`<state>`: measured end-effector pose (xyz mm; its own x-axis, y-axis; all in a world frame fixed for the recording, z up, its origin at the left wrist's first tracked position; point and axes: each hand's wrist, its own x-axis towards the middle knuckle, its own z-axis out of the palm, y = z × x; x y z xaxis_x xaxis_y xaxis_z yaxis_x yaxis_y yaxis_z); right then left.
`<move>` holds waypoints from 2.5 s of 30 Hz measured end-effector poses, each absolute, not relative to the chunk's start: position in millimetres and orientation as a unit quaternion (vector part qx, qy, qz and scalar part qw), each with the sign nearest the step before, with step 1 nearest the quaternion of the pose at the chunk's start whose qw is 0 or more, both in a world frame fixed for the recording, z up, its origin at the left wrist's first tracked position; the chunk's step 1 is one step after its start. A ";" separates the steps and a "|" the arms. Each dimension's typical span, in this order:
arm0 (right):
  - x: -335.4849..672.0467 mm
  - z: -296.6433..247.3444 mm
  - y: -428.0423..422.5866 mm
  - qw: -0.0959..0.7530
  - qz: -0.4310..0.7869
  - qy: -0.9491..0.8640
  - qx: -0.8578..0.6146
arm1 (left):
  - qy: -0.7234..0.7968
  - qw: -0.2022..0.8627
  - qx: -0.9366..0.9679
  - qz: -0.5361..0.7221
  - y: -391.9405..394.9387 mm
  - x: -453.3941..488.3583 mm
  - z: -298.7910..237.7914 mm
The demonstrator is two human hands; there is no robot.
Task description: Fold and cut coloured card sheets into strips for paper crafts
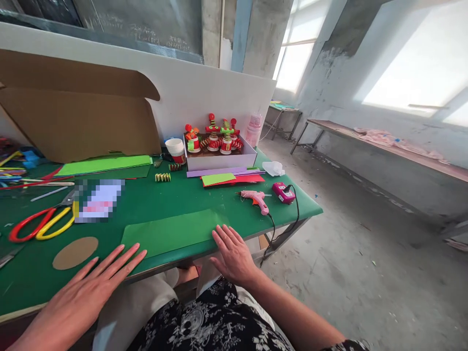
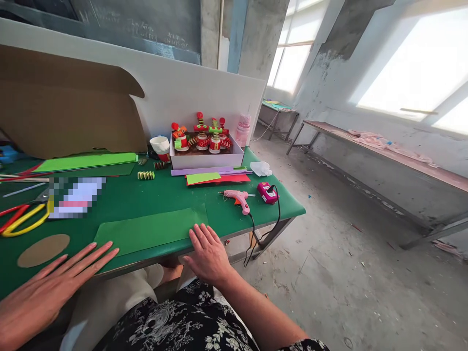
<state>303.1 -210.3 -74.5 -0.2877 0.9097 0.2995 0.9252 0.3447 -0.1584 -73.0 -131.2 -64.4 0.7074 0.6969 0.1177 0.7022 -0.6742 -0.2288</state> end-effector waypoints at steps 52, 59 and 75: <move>331.7 -18.6 -151.4 0.215 -0.014 -0.796 -0.566 | -0.416 0.116 -0.841 -0.325 -142.7 -9.4 -54.5; 393.3 36.9 -25.9 0.013 -0.059 -0.760 -0.647 | -0.375 0.140 -0.871 -0.285 -111.5 40.5 -87.2; 427.1 9.3 30.0 -0.014 -0.003 -0.757 -0.653 | -0.389 0.158 -0.864 -0.279 -110.6 41.8 -104.5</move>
<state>427.1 30.0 9.3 -0.1469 0.9890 -0.0176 0.9888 0.1473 0.0227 41.8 -110.6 -104.5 0.5417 0.5843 0.6043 0.7601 -0.6474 -0.0554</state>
